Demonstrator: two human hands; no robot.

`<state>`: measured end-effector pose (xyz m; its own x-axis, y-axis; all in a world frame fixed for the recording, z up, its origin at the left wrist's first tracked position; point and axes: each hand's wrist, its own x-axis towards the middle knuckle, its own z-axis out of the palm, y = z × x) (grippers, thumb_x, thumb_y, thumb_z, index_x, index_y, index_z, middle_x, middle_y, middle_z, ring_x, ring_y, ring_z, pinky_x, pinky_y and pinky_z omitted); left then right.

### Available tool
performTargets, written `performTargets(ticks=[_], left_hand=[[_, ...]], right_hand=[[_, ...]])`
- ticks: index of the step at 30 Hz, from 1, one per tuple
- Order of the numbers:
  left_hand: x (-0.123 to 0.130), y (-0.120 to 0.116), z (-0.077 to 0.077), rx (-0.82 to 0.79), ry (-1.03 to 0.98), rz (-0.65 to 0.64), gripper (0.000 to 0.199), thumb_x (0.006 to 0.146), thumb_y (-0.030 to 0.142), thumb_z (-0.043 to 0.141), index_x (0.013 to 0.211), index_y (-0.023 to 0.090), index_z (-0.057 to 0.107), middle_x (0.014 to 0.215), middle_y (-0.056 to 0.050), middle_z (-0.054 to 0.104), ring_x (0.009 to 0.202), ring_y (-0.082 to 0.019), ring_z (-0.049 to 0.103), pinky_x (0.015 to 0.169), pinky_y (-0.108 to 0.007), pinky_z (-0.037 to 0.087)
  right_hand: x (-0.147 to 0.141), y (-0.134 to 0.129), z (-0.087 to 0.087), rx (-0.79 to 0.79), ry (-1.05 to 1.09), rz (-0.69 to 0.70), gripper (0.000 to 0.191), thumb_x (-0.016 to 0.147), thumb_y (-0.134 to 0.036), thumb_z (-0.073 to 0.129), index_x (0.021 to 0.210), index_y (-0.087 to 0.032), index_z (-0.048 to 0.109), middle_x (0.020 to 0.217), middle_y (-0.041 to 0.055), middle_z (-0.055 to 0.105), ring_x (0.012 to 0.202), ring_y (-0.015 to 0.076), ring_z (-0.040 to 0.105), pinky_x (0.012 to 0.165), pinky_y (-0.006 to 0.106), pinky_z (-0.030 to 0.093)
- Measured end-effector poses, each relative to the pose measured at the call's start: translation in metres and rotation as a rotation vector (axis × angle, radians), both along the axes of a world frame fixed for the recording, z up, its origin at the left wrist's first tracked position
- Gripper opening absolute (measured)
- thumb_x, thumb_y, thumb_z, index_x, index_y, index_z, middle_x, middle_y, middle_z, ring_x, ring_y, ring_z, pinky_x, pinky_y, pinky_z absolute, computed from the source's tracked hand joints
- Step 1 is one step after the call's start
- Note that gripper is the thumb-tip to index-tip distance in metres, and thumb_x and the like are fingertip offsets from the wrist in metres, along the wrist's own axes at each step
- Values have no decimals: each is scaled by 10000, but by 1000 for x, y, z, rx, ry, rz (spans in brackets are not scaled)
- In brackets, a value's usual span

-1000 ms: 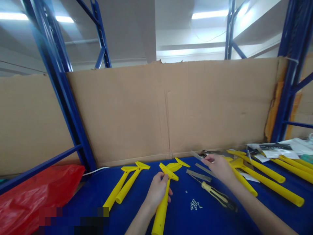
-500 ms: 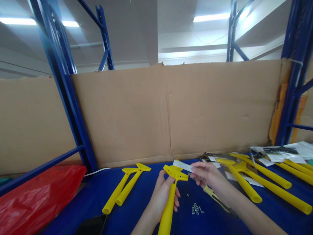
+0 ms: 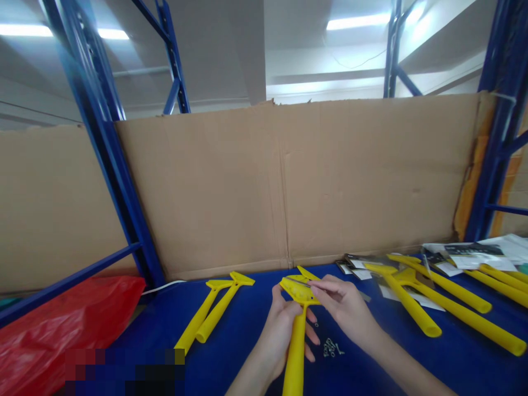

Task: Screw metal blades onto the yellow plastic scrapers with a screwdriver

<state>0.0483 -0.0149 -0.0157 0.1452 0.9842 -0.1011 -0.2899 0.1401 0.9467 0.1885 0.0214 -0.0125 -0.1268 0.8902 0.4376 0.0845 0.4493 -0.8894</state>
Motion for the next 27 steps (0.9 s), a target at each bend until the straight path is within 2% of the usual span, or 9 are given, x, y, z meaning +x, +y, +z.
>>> performTargets(ticks=[4,9,11,14,16,19,23,25,27], left_hand=[[2,0,0,3,-24,9,355,772,175,421,1072,222,236,675,23,589,428,-129,543,295,-213,448],[3,0,-2,18,-57,28,374,778,199,457,1083,234,244,676,25,602,458,-142,577,342,-236,483],[4,1,-4,16,-68,44,362,813,280,475,1095,241,252,654,26,610,488,-154,601,375,-242,494],[5,3,-7,7,-38,70,423,823,458,503,1110,232,289,584,19,611,503,-165,614,413,-237,491],[6,4,-8,8,12,111,524,777,557,542,1114,220,323,550,20,600,487,-170,610,424,-242,483],[6,6,-8,28,85,226,634,678,659,601,1079,212,398,561,33,576,468,-168,592,425,-251,466],[-2,10,-3,219,203,377,507,671,663,614,764,174,522,559,42,506,466,-98,501,399,-183,365],[-6,11,-1,266,221,381,487,687,641,616,676,163,527,511,50,465,440,-77,437,386,-174,317],[-8,11,0,268,178,397,467,694,617,625,655,162,529,480,58,443,419,-69,398,388,-177,302]], right_hand=[[-1,-2,-6,103,-83,5,200,771,-273,584,829,-208,764,798,53,632,702,172,622,605,284,489],[1,4,-11,65,-75,-29,162,743,-237,601,782,-198,753,804,60,662,716,179,630,588,271,505],[-1,5,-12,6,-50,-66,162,709,-233,640,826,-198,747,789,48,676,697,178,628,556,262,509],[-4,3,-9,-189,-19,-58,273,666,-217,675,932,-181,723,644,2,644,505,143,573,391,233,457],[-7,0,-6,-328,-3,-1,254,663,-228,677,905,-157,710,541,-27,600,385,114,503,299,212,384],[-7,-3,-2,-450,21,115,157,681,-263,666,787,-147,677,486,-41,584,304,78,451,260,179,304],[-6,-7,3,-476,59,123,133,670,-262,692,707,-143,647,437,-76,520,264,20,337,262,150,221],[-7,-11,5,-495,121,123,159,654,-274,723,700,-143,646,398,-97,458,281,16,307,276,144,224],[-11,-17,6,-554,244,142,212,650,-323,743,707,-151,632,413,-88,471,315,30,351,302,146,272]])
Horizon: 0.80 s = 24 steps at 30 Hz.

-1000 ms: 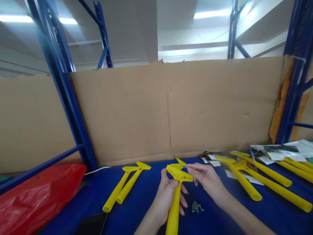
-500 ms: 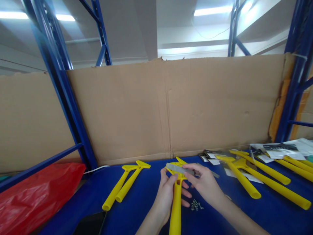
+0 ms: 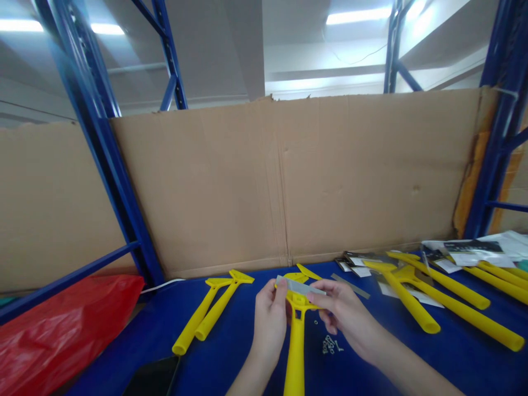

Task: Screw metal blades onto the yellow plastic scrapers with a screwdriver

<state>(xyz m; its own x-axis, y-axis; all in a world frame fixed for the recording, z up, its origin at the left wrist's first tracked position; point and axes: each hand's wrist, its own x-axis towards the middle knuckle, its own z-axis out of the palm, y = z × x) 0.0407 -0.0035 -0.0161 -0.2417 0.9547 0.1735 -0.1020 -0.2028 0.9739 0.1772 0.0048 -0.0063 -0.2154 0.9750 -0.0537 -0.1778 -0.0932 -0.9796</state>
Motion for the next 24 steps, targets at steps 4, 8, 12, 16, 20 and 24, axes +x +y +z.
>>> performTargets(ticks=[4,8,12,16,20,24], left_hand=[[3,-2,0,32,-120,42,387,722,538,639,686,163,552,510,45,497,468,-90,464,455,-191,367],[9,-7,3,15,-234,63,352,703,497,667,700,158,571,608,7,596,562,-122,560,540,-208,437],[19,-14,3,-66,-326,80,333,690,480,676,743,166,578,577,25,581,435,-85,496,455,-201,410],[26,-16,0,-163,-316,80,373,663,527,674,681,176,547,456,74,446,307,-50,329,327,-187,253],[15,-5,0,-61,-161,24,407,678,534,666,763,137,647,740,-58,662,690,-169,609,592,-246,460],[-10,18,-10,3,271,73,363,807,496,515,753,165,653,801,-80,678,814,-225,616,732,-320,459]], right_hand=[[-16,-14,-3,-194,219,24,300,710,-444,697,758,-162,607,570,-8,617,465,106,559,450,213,456],[-28,-24,-6,-385,306,139,399,856,-518,488,742,-154,606,609,36,654,494,130,604,537,248,485],[-33,-28,-7,-463,358,163,404,870,-522,457,768,-161,607,555,18,624,456,126,575,509,238,464],[-33,-28,-6,-442,335,58,390,885,-480,453,695,-164,581,464,-10,545,361,84,473,412,194,388],[-23,-19,1,-417,280,-59,402,889,-455,470,639,-154,556,401,-40,459,298,48,371,335,162,303],[-4,-3,10,-385,359,-99,400,920,-390,431,630,-142,551,401,-48,440,291,38,365,317,149,283]])
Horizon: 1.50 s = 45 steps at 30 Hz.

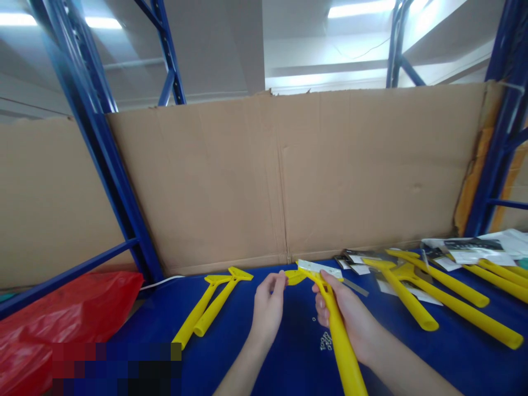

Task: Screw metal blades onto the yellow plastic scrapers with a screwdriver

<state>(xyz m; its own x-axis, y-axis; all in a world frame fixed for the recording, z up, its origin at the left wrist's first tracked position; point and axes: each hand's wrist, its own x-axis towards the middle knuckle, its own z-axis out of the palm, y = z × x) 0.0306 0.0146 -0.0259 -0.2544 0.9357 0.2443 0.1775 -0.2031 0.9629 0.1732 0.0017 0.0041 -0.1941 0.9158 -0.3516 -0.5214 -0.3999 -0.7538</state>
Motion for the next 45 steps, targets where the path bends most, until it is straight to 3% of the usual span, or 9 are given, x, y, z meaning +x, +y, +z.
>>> performTargets(ticks=[3,9,15,22,29,32,37,41,45], left_hand=[[-13,17,-12,84,401,56,176,819,269,496,808,190,652,857,-73,680,854,-229,605,828,-359,444],[-14,31,-28,20,892,-31,377,838,190,439,1177,195,604,1353,-124,527,1272,-285,429,1049,-475,293],[-21,24,-24,113,983,-92,180,821,285,550,887,261,716,1231,-75,624,1262,-307,419,1105,-543,123],[-14,16,-12,271,1094,-218,245,841,145,475,756,208,696,825,-116,674,930,-277,561,954,-451,331],[-22,20,-14,0,948,-87,136,730,241,629,605,189,609,792,-76,643,801,-258,577,720,-342,404],[-26,17,-5,-98,1060,-113,65,728,201,593,748,170,646,843,-86,664,812,-246,610,726,-324,426],[-30,6,11,-164,1441,-147,534,748,15,419,1253,143,537,960,-147,688,897,-260,643,781,-350,451],[-41,11,12,-57,1160,-155,558,773,69,446,1315,184,518,957,-105,697,888,-227,635,794,-324,446],[-53,16,23,-6,649,-154,448,813,217,481,1237,130,599,690,-20,642,612,-145,541,602,-251,405]], right_hand=[[12,10,4,-5,63,-13,393,929,-364,420,626,-143,538,409,-48,441,296,33,366,314,138,280],[18,15,0,-10,75,-6,396,931,-369,414,626,-147,534,418,-45,444,302,36,364,310,137,289],[11,10,-3,8,20,5,381,918,-368,441,632,-145,556,420,-42,462,308,38,370,309,141,298],[8,8,-6,17,-60,46,423,920,-394,432,603,-142,553,394,-49,442,289,35,367,317,147,301],[4,6,-7,51,-210,67,434,914,-437,429,625,-146,570,394,-40,470,294,45,394,322,152,315],[1,4,-9,61,-262,79,425,911,-441,435,637,-147,573,392,-41,474,303,49,404,324,150,320],[-2,3,-15,62,-314,82,371,895,-437,474,669,-155,558,395,-44,486,308,57,413,320,159,323],[-4,2,-16,66,-342,87,384,901,-448,461,669,-157,556,395,-44,488,304,54,408,318,159,304],[-5,1,-14,81,-368,102,419,922,-441,417,643,-158,549,398,-41,486,295,50,401,320,163,301]])
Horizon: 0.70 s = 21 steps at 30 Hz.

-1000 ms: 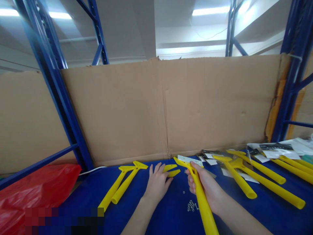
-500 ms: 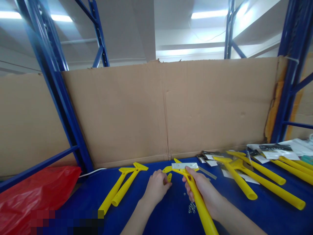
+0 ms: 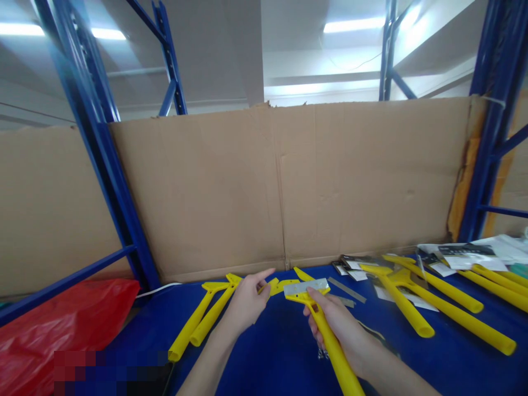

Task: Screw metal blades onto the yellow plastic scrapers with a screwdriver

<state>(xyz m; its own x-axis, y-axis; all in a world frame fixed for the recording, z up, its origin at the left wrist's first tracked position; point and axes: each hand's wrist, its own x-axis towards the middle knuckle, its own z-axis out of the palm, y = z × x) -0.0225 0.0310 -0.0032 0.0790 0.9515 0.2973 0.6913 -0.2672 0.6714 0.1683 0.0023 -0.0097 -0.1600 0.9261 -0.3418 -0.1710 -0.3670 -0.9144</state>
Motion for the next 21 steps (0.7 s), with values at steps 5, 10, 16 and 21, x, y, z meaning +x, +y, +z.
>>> performTargets(ticks=[5,10,16,21], left_hand=[[7,-13,23,-36,-607,-53,626,694,343,689,1273,141,564,698,9,627,657,-115,540,647,-224,403],[27,-29,31,-123,-895,-132,838,659,289,752,1406,211,380,682,34,619,660,-104,567,659,-224,427],[28,-24,26,-136,-942,-138,508,586,232,788,1057,150,615,755,-3,658,687,-105,598,655,-211,460],[29,-15,15,-59,-865,-77,326,545,249,794,727,168,536,626,28,632,585,-108,587,580,-211,458]], right_hand=[[-2,-3,-3,2,-31,54,414,925,-446,404,661,-160,544,406,-40,493,302,54,408,326,166,307],[-8,-7,-7,-1,-74,92,406,932,-441,383,663,-170,521,387,-44,477,305,61,410,323,168,292],[-10,-9,-7,2,-71,113,410,938,-437,362,678,-167,529,393,-44,484,311,59,416,324,162,295],[-10,-9,-6,13,-54,119,406,940,-418,359,681,-163,540,384,-44,478,295,58,404,316,160,282]])
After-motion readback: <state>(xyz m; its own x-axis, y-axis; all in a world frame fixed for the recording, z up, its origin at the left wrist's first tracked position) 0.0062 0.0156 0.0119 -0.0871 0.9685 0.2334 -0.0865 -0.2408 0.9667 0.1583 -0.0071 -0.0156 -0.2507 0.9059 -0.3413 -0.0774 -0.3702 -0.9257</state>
